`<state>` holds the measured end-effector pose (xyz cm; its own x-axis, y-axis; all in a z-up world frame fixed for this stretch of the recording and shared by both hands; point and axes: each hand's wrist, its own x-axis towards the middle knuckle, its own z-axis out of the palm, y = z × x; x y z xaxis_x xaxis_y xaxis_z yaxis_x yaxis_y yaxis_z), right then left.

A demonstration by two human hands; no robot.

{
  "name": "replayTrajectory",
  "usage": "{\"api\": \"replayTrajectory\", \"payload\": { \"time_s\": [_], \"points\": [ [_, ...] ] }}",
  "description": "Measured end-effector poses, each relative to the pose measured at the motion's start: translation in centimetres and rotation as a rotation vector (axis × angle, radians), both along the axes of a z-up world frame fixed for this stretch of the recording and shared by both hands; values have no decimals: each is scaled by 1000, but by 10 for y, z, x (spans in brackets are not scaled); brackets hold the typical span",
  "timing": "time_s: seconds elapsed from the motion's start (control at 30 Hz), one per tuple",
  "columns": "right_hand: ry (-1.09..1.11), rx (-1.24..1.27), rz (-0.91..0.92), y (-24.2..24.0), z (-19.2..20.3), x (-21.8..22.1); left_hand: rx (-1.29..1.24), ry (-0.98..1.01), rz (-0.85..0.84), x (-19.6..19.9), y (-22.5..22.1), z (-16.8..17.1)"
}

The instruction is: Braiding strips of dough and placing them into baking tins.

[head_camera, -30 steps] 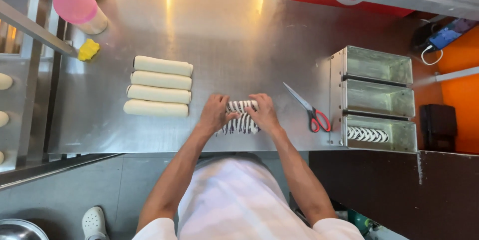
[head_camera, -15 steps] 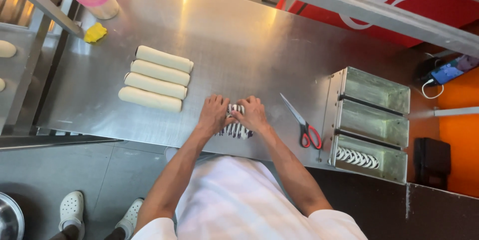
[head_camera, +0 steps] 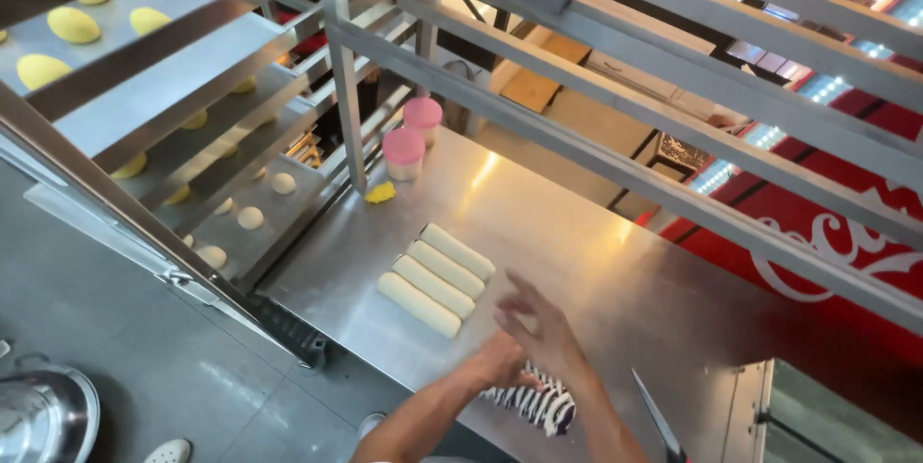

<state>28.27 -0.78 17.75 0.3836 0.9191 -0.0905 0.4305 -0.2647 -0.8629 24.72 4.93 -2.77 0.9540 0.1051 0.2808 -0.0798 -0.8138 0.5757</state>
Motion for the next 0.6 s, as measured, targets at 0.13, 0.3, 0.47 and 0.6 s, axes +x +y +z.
{"api": "replayTrajectory", "payload": {
  "time_s": [0.13,0.3,0.47,0.6],
  "points": [
    [411,241,98,70,81,-40,70,-274,45,-5,-3,7],
    [614,478,258,110,134,-57,200,189,116,-12,-12,42],
    [259,236,92,41,55,-12,248,223,149,-9,-13,19],
    [190,-105,-389,-42,-133,89,102,299,143,-9,-5,42]
  ]
}}
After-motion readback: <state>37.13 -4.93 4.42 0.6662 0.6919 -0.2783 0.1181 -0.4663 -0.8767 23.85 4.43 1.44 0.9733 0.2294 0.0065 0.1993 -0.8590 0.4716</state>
